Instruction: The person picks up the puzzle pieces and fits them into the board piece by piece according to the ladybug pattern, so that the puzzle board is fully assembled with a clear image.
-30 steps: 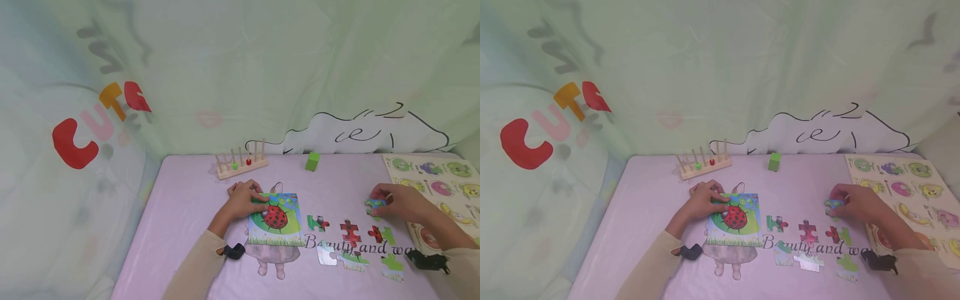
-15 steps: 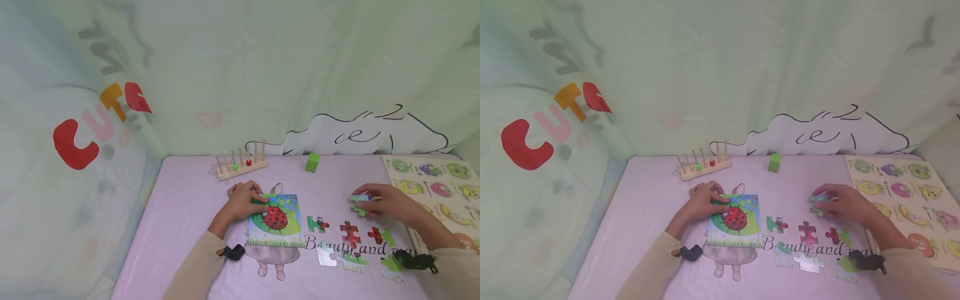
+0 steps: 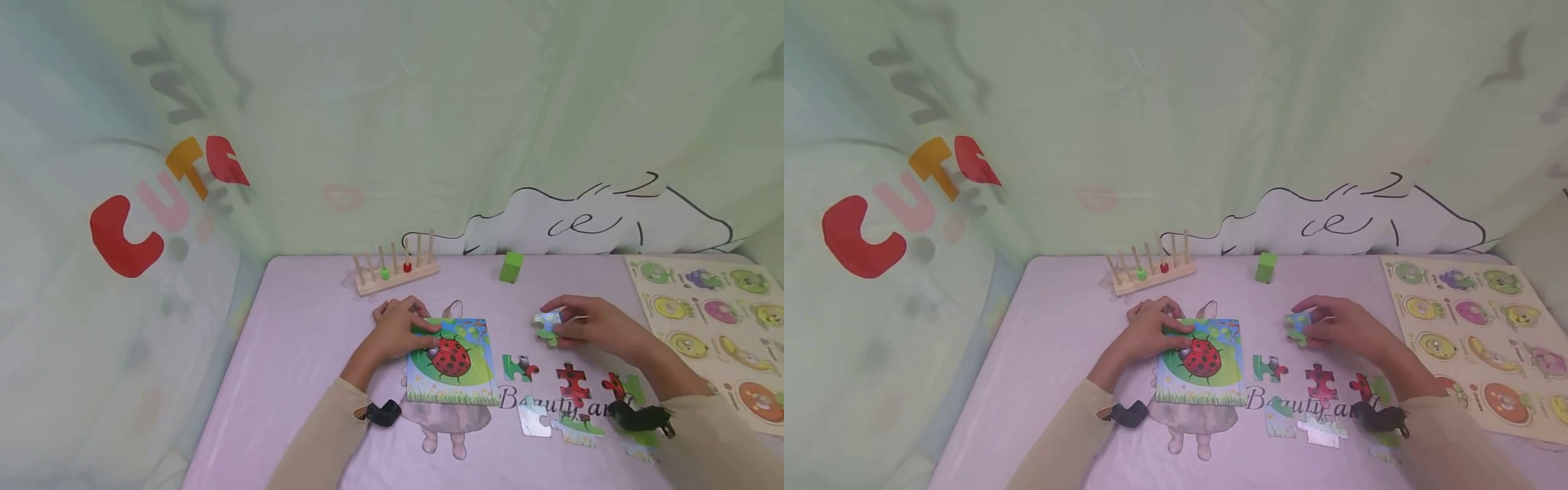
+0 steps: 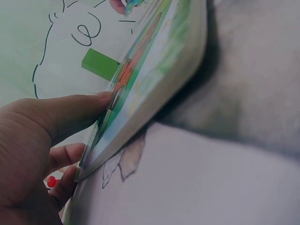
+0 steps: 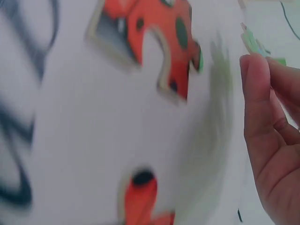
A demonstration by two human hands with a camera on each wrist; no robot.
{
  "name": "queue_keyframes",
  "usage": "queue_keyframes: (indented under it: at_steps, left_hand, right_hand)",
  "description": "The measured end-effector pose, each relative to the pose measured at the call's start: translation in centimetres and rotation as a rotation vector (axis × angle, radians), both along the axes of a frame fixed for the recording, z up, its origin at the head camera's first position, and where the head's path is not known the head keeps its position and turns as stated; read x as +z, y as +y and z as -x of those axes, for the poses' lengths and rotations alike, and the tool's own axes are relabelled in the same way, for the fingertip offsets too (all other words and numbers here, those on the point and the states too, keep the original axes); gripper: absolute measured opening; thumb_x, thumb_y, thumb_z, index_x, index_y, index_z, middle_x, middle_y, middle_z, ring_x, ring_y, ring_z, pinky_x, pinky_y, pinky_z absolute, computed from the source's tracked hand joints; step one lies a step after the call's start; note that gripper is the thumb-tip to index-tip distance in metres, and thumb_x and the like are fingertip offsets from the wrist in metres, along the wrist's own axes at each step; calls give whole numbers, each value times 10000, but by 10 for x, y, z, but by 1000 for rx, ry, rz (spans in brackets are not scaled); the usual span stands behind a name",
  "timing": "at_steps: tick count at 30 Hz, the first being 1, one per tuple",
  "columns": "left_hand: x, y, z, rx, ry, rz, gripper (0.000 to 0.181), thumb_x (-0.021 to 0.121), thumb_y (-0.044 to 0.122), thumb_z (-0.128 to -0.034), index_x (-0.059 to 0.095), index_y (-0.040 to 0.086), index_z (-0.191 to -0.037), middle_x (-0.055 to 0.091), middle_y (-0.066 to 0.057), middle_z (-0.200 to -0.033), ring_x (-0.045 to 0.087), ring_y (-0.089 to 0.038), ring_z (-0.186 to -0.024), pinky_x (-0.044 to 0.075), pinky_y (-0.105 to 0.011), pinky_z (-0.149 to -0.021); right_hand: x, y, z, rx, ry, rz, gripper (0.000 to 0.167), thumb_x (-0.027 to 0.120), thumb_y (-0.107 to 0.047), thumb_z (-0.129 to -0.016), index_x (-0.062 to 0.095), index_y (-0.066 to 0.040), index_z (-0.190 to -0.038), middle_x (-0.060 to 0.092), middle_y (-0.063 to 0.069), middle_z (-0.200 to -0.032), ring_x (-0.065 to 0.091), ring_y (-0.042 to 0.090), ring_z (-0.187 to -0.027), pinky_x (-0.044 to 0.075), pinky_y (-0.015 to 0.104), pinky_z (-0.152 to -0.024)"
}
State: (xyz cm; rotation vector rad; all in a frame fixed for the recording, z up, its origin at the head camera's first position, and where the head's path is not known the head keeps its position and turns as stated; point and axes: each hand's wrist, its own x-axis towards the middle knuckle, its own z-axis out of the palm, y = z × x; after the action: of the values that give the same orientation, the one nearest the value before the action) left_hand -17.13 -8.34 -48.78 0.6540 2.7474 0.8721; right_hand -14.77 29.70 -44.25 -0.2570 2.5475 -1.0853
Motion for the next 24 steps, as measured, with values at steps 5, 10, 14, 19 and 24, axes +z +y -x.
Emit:
queue_keyframes:
  at_steps: [5, 10, 14, 19, 24]
  left_hand:
    - [-1, 1, 1, -3, 7, 8, 244, 809, 442, -855, 804, 349, -1081, 581, 101, -1155, 457, -172, -1046, 182, -573, -1103]
    - [-1, 1, 1, 0, 11, 12, 244, 811, 443, -854, 803, 352, -1080, 581, 100, -1154, 459, -176, -1051, 185, -568, -1096]
    - [0, 0, 1, -3, 9, 10, 249, 812, 444, -852, 804, 348, -1082, 582, 97, -1157, 460, -180, -1054, 182, -567, -1095]
    - [-1, 0, 1, 0, 2, 11, 245, 813, 442, -851, 805, 348, -1078, 580, 98, -1160, 457, -180, -1056, 175, -566, -1102]
    - [-2, 0, 1, 0, 1, 8, 250, 815, 447, -848, 806, 346, -1076, 579, 98, -1154, 459, -183, -1059, 173, -576, -1109]
  right_hand:
    - [-3, -18, 3, -48, -78, 64, 372, 726, -229, -951, 602, -50, -1252, 630, 130, -1006, 697, 195, -794, 558, 248, -729]
    - [-6, -35, 6, -66, -122, 71, 347, 699, -260, -973, 616, -60, -1243, 654, 119, -1008, 685, 208, -798, 544, 266, -717]
    - [-8, -49, 8, -78, -152, 102, 349, 713, -256, -965, 612, -41, -1222, 692, 100, -962, 680, 215, -775, 572, 280, -686]
    - [-9, -65, 9, -91, -139, 97, 328, 747, -271, -939, 645, -42, -1151, 708, 65, -873, 667, 204, -736, 546, 268, -664]
    - [-8, -79, 10, -93, -133, 105, 290, 763, -274, -924, 679, -63, -1105, 667, 75, -902, 655, 201, -768, 542, 262, -673]
